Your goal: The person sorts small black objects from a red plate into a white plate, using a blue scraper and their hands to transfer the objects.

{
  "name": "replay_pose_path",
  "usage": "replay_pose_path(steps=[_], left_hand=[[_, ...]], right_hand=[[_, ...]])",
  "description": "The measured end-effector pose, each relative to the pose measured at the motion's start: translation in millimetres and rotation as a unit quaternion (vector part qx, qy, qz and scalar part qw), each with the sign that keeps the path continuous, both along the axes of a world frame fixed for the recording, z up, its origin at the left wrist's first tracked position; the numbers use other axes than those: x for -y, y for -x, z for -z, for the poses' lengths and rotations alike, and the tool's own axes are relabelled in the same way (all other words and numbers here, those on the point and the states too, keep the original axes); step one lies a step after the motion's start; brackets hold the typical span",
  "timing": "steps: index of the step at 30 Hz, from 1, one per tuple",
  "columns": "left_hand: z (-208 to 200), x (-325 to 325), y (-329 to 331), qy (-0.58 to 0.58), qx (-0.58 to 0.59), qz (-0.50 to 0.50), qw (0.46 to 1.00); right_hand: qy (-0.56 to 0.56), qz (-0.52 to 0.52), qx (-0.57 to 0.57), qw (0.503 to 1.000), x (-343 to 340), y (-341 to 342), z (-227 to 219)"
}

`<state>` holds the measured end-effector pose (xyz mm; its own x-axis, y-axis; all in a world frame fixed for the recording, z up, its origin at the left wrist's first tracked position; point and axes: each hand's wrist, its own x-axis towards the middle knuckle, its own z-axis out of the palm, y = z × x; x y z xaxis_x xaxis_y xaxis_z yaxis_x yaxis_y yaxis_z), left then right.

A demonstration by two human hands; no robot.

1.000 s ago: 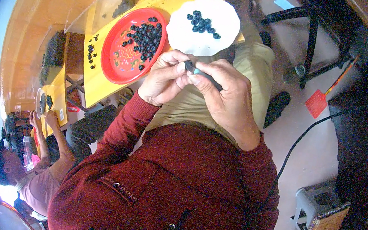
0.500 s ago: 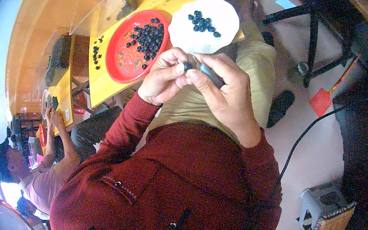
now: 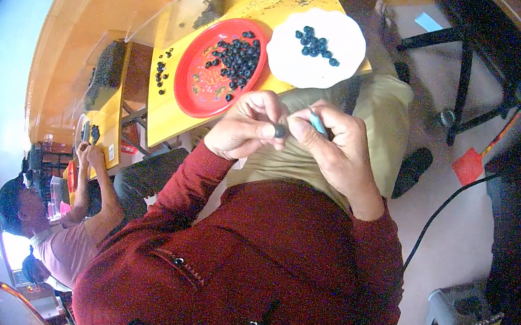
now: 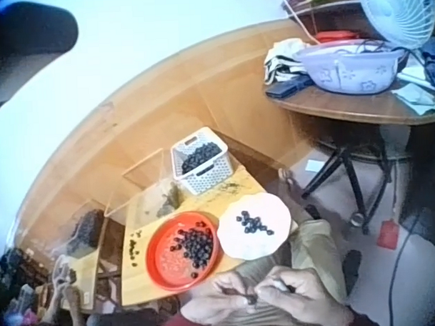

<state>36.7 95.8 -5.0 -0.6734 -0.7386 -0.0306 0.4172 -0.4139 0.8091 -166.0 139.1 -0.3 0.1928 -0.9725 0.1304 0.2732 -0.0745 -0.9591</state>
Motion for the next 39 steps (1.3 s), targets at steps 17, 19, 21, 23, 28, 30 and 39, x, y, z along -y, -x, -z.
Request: replay_pose_path(steps=[17,19,21,23,28,30,39], left_hand=[[-8,88,-44,0.39,0.508,-0.286,0.713],[-9,84,-20,0.419,0.502,-0.241,0.717],[-10,83,6,0.507,0.49,-0.202,0.68],[-9,87,25,0.569,0.474,-0.153,0.654],[0,107,53,0.673,0.499,-0.068,0.542],[4,112,57,0.692,0.49,-0.064,0.526],[-1,113,58,0.682,0.483,-0.019,0.55]], right_hand=[[-0.039,0.088,-0.039,0.995,-15,9,27],[-0.051,0.093,-0.053,0.993,-18,10,30],[-0.067,0.093,-0.049,0.992,-21,10,30],[-0.073,0.094,-0.041,0.992,-23,10,32],[-0.07,0.104,-0.048,0.991,-29,15,34],[-0.073,0.109,-0.046,0.99,-31,17,36],[-0.073,0.12,-0.02,0.99,-35,23,42]])
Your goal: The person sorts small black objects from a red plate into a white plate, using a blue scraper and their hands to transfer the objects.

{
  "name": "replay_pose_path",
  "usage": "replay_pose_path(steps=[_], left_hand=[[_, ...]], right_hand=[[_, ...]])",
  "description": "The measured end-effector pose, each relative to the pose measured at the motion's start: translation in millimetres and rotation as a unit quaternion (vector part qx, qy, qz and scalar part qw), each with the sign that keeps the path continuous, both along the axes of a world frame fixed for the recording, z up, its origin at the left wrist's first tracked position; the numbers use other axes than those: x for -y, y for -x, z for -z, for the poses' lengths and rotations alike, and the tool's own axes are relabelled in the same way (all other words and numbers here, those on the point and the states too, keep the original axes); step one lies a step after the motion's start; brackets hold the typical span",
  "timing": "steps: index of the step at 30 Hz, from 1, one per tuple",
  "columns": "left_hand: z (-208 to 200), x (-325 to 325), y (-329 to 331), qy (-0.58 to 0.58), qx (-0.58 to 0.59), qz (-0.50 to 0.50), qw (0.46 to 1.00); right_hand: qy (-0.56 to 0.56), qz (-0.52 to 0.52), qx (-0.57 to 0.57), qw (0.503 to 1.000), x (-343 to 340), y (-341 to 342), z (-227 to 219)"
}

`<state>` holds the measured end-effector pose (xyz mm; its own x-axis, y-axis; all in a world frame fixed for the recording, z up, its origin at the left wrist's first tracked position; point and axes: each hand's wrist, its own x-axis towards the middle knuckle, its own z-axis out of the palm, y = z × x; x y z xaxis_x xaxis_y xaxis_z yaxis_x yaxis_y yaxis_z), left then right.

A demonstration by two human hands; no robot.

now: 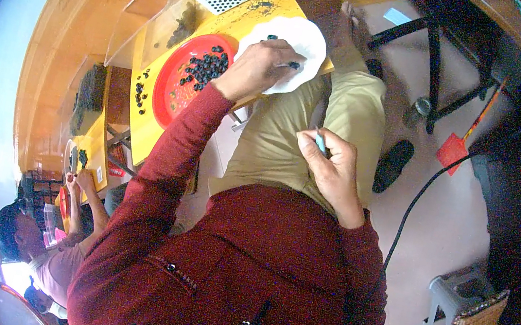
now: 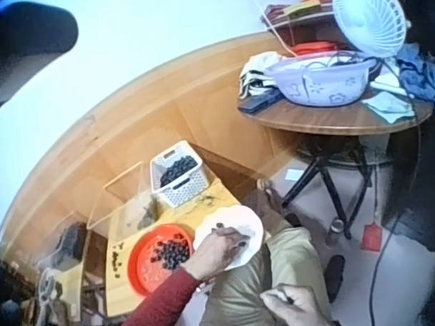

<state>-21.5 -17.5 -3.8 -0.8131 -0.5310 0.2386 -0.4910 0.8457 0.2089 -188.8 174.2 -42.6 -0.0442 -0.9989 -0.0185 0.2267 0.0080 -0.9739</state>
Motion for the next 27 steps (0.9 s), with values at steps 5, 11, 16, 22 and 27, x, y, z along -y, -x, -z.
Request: replay_pose_path(steps=[5,11,16,22,27], left_hand=[[-7,-24,-11,-0.236,-0.198,-0.078,0.948],[-2,-42,-28,-0.518,-0.454,-0.087,0.719],[3,-58,-36,-0.602,-0.535,-0.078,0.588],[11,-69,-35,-0.649,-0.571,-0.053,0.501],[15,-74,-36,-0.656,-0.569,-0.052,0.493]], right_hand=[[-0.013,0.023,0.004,1.0,0,1,0],[0.0,0.025,-0.014,1.0,3,3,-2],[0.014,0.029,-0.029,0.999,9,1,-9],[0.077,0.047,-0.085,0.992,22,-4,-14],[0.1,0.065,-0.135,0.984,32,-9,-15]])
